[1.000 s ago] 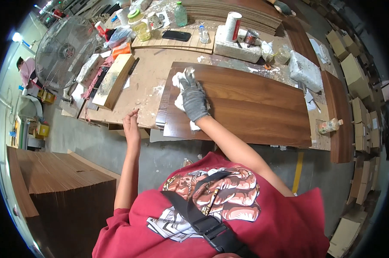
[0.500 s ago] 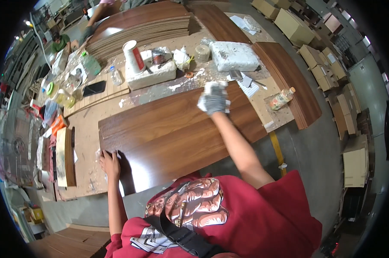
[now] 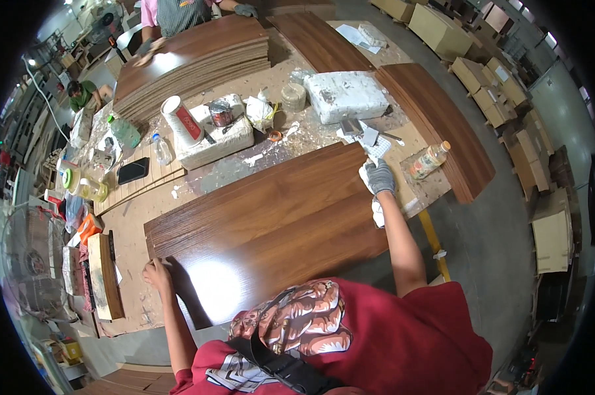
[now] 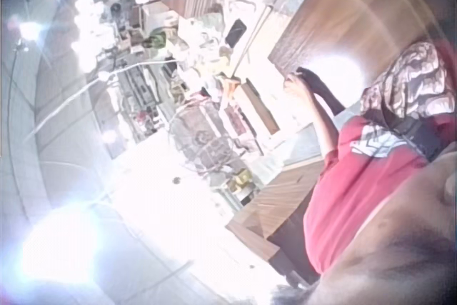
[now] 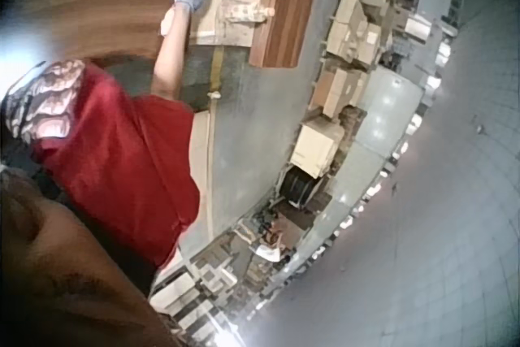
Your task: The person wipes a wood panel with a white cloth, turning the panel over to clean both sides and the edges.
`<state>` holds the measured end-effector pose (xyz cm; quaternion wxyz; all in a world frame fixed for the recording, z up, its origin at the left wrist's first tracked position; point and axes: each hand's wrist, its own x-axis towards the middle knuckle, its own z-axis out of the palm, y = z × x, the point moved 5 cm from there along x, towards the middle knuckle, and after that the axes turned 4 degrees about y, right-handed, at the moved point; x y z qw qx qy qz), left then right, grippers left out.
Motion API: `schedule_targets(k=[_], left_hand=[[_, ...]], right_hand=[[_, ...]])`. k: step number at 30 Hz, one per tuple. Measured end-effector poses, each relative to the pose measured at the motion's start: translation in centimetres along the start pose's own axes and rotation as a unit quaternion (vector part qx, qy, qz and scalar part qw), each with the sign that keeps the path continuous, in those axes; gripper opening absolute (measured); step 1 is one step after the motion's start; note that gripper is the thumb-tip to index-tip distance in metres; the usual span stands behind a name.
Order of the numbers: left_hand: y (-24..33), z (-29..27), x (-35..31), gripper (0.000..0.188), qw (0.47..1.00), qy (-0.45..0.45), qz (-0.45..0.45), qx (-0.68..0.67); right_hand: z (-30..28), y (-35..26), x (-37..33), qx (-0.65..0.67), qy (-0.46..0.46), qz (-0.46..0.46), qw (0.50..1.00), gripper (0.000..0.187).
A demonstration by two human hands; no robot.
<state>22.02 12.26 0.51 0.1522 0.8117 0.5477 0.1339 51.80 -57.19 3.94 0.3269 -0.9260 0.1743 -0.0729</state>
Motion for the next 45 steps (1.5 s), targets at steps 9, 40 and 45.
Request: schedule_targets(k=[9,40,45], left_hand=[[2.5,-7.1,3.9,0.078,0.94,-0.195,-0.012,-0.281],[-3.0,-14.5,7.1,0.037,0.792,-0.011,0.049,-0.608],[4.6,-19.5,-2.5,0.035,0.7,-0.106,0.174,-0.684]], right_hand=[[-7.6,-7.1,1.6,0.371,0.046,-0.105,0.922,0.025],[-18.0,-19.3,-12.7,0.002,0.186,-0.523,0.832,0.049],[-12.7,-24.8,-22.6,-0.03,0.118,-0.545,0.83,0.045]])
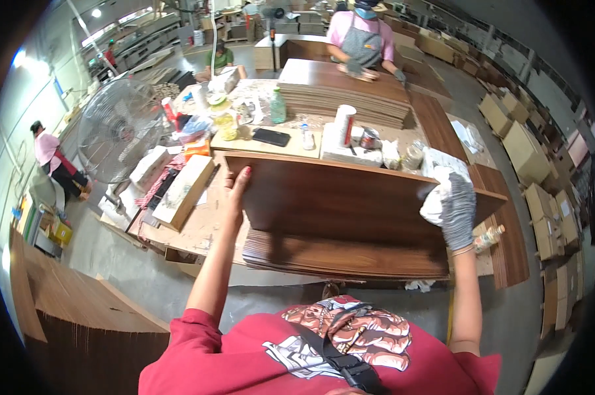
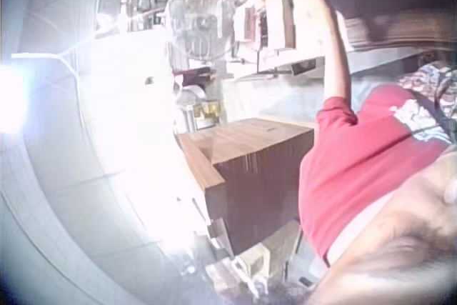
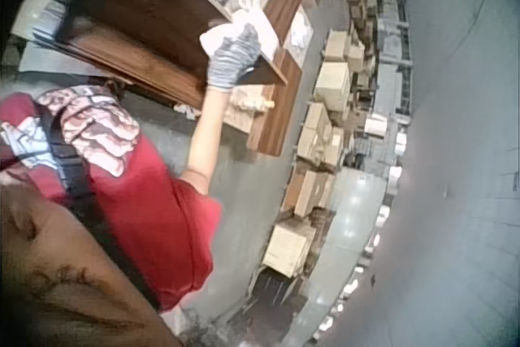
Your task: The person wipes a wood panel with a white cloth, turning the panel over to clean both sides and the edges.
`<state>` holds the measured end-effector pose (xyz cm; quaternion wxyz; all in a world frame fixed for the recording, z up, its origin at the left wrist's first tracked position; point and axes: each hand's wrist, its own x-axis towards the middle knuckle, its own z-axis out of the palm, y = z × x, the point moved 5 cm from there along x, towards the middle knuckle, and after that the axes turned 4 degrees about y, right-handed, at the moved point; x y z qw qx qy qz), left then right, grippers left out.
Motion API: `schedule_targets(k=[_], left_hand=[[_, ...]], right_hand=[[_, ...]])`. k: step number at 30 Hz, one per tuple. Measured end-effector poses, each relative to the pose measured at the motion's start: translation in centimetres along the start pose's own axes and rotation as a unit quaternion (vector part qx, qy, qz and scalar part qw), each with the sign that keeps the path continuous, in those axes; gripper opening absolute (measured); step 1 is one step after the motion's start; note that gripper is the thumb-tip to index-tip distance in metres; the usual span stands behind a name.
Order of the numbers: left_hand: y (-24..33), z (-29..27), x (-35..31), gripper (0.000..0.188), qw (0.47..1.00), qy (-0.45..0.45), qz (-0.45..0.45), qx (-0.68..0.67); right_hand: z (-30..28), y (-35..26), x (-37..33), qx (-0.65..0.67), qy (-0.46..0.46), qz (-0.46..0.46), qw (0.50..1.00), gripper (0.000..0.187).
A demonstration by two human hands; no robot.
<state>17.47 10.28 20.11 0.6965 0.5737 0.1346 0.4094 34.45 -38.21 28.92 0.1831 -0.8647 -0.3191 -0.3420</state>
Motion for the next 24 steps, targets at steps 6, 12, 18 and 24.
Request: schedule_targets(k=[6,12,18,24], left_hand=[[0.9,-3.2,-1.0,0.063,0.988,0.076,-0.011,0.13],[0.6,-8.9,2.5,0.076,0.977,-0.165,-0.133,0.038],[-0.3,-1.5,-0.2,0.069,0.996,0.061,0.0,-0.07],[-0.3,-1.1,0.4,0.059,0.991,0.08,0.076,0.071]], right_hand=[[7.4,-21.9,4.4,0.212,-0.024,-0.064,0.975,0.042],[11.2,-39.0,9.5,0.194,0.022,-0.199,0.96,0.034],[11.9,-38.4,9.2,0.203,0.036,-0.154,0.966,0.029],[8.2,-25.8,5.3,0.117,-0.008,-0.042,0.992,0.039]])
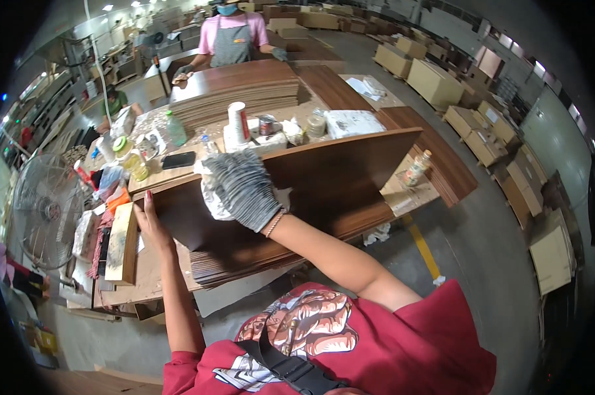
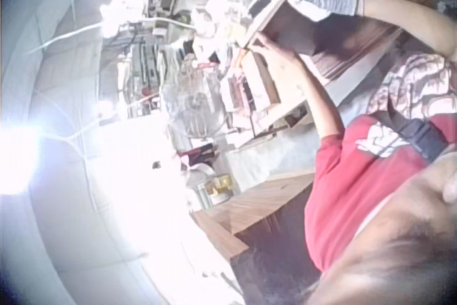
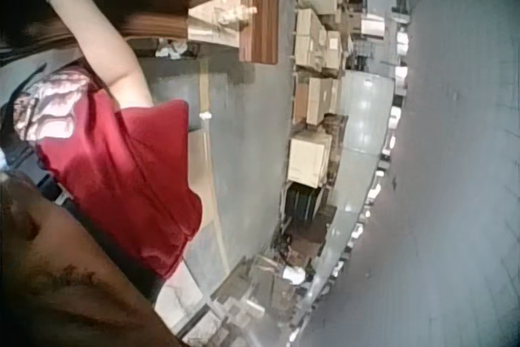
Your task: The person wipes a wood panel with a white cloth, turning the panel over to clean both sides and the edges.
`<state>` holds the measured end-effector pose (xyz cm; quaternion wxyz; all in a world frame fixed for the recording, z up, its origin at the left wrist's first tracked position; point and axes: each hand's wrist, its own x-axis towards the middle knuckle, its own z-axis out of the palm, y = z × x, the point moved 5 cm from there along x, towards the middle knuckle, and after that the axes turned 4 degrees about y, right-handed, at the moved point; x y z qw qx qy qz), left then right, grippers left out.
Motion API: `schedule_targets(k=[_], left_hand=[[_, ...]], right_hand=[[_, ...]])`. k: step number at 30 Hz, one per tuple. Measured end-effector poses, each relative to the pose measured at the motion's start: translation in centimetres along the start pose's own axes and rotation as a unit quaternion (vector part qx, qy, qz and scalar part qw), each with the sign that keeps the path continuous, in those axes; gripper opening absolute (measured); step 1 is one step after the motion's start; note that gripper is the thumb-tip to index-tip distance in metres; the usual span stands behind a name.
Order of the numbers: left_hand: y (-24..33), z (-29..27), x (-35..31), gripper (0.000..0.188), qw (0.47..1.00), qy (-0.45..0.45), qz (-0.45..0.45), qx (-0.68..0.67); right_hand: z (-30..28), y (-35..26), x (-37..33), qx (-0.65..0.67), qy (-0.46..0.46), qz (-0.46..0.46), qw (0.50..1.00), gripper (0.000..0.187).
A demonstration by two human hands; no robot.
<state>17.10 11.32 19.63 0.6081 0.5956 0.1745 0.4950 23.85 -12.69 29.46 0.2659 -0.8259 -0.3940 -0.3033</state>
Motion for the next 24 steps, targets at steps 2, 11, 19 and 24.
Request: schedule_targets(k=[2,11,19,24], left_hand=[[2.2,1.6,-0.6,0.052,0.998,0.015,-0.044,-0.045],[1.5,-1.0,1.8,0.043,0.999,0.036,-0.005,0.002],[0.6,-2.5,3.3,0.029,0.979,0.073,0.081,0.174],[-0.4,-3.7,3.3,0.032,0.985,0.161,-0.015,0.064]], right_hand=[[-3.1,2.9,-1.6,-0.014,0.058,0.0,0.998,0.031],[-16.0,26.2,-9.4,-0.218,0.186,0.105,0.952,0.025],[-24.7,45.0,-14.3,-0.137,0.129,0.119,0.975,0.028],[-26.7,52.9,-20.3,0.192,0.257,0.371,0.871,0.031]])
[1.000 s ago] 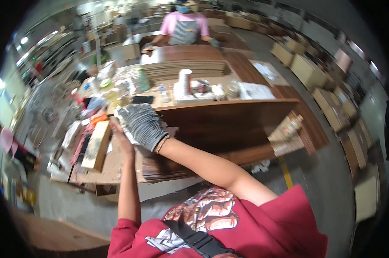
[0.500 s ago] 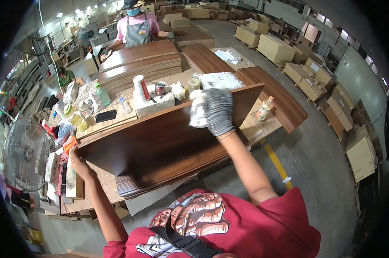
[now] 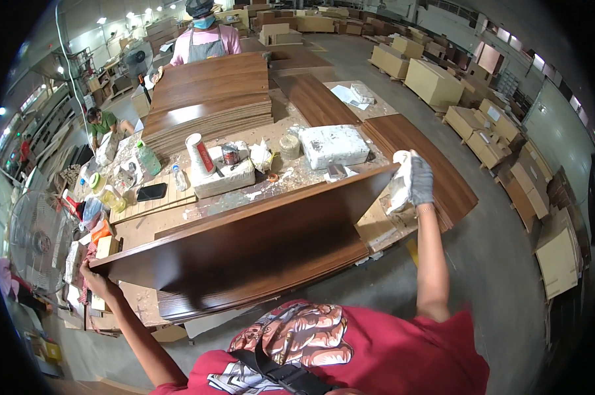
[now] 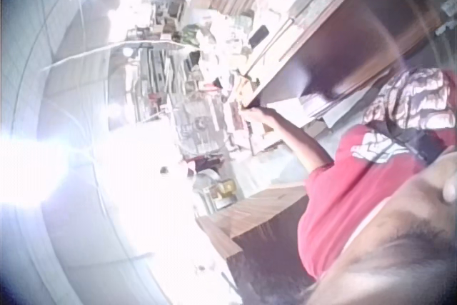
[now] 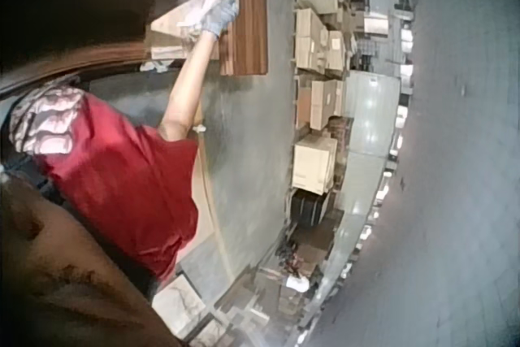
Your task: The person wipes a wood panel with a white cloth, turning the panel over to clean both sides and the edges.
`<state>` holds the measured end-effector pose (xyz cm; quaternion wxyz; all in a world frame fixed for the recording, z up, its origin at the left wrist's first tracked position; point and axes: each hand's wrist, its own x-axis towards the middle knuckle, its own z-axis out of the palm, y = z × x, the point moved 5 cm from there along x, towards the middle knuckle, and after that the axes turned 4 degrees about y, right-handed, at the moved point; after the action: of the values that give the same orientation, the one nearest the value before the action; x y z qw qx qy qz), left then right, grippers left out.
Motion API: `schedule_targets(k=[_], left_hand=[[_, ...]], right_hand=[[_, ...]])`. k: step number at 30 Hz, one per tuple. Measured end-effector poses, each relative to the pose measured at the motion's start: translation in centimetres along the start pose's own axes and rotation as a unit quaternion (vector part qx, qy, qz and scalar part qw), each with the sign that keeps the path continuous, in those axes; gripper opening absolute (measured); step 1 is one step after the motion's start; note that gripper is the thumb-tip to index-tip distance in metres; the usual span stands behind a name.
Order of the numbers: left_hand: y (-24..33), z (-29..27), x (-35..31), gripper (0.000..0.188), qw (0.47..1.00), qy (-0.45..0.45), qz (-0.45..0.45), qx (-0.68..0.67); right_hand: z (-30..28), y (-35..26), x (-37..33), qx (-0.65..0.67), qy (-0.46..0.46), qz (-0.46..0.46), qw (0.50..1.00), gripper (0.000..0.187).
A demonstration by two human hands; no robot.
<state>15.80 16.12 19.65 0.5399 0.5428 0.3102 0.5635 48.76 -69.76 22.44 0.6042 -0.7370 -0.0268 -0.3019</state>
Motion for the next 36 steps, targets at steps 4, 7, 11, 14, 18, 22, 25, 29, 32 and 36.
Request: schedule_targets(k=[4,7,11,14,18,22,25,29,32,36], left_hand=[[0.6,-3.7,0.7,0.035,0.997,0.078,0.029,-0.006],[2.1,-1.2,-2.6,0.035,0.993,0.105,0.04,0.027],[0.3,-8.2,2.0,0.031,0.948,0.17,0.156,0.22],[0.4,-9.5,2.7,0.027,0.939,0.153,0.176,0.251],[0.0,-5.1,2.3,0.026,0.961,0.135,0.155,0.185],[1.3,-8.2,3.3,0.033,0.985,0.135,0.098,0.036],[-0.3,-6.3,4.0,0.029,0.993,0.096,0.063,-0.038],[-0.1,-4.7,4.5,0.03,0.993,0.103,0.043,-0.043],[-0.6,2.1,-0.3,0.034,0.991,0.135,0.016,-0.007],[1.6,-3.4,3.3,0.029,0.993,0.108,0.03,-0.043]], right_hand=[[3.2,-5.5,-4.5,0.177,0.023,0.025,0.984,0.04],[3.4,-2.7,-8.2,-0.039,0.081,-0.114,0.989,0.041],[5.5,3.2,-11.5,0.253,0.075,0.167,0.95,0.031],[7.6,9.1,-14.9,0.28,-0.01,0.23,0.932,0.021],[7.6,19.3,-17.4,-0.304,-0.128,-0.077,0.941,0.017],[8.0,6.8,-14.6,0.251,0.009,0.286,0.925,0.023],[7.8,9.2,-14.7,0.372,0.022,0.321,0.871,0.023],[9.4,19.6,-18.4,0.275,0.0,0.265,0.924,0.02],[8.0,22.2,-18.2,0.012,-0.029,0.229,0.973,0.022],[8.5,15.0,-16.3,0.112,0.031,0.213,0.97,0.027]])
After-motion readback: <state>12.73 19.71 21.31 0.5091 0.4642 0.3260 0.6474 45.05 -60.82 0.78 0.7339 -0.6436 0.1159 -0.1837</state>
